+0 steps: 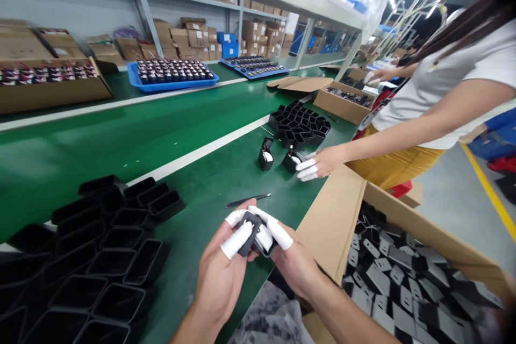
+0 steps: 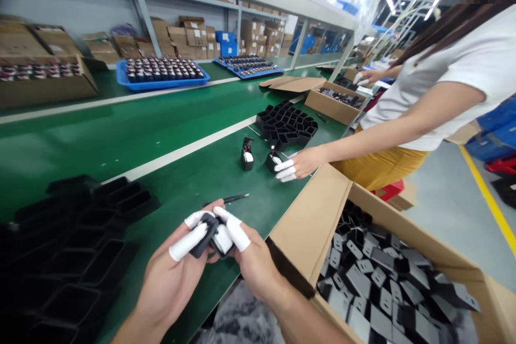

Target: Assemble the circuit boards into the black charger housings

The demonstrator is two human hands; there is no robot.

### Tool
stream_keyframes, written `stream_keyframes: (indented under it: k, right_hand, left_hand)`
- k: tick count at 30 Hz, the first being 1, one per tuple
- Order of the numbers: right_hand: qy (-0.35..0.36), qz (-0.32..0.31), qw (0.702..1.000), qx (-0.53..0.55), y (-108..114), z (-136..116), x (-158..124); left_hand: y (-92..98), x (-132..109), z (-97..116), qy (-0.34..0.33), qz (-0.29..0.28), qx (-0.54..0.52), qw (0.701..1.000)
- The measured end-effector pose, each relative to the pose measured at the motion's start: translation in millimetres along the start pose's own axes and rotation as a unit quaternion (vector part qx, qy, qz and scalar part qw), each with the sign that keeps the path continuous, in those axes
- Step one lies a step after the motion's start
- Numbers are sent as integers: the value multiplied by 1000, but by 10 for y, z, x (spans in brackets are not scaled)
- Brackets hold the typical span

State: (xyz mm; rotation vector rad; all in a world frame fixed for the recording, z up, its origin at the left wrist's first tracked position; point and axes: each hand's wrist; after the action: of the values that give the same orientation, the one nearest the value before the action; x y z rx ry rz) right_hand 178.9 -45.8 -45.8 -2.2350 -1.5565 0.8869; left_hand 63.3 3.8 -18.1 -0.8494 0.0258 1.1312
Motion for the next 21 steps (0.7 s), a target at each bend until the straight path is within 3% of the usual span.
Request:
stream_keyframes:
  k: [5, 11, 16, 21]
  right_hand:
    - [51, -49, 995, -66, 51, 82, 2]
    - [-49, -34, 997, 51, -53, -17, -17]
    - [-28, -48, 996, 65, -12, -24, -48]
    - [17, -65, 997, -25, 28, 90, -21]
  left_hand:
    - [-77, -54, -16, 10, 18, -2, 1000]
    - [-20, -8, 8, 33, 4, -31, 999]
    - [-44, -3, -61, 27, 21, -45, 998]
    - [-76, -22, -87, 23, 51, -15, 998]
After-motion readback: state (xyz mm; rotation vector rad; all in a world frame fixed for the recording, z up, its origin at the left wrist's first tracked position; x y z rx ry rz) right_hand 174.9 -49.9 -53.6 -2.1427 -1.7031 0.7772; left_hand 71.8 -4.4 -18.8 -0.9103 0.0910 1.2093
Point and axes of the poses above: each hand's wrist, its own x-axis towards the middle knuckle, its own y-axis out of the back of the hand, z = x × y, and after that the axes turned 4 degrees about x, right-handed
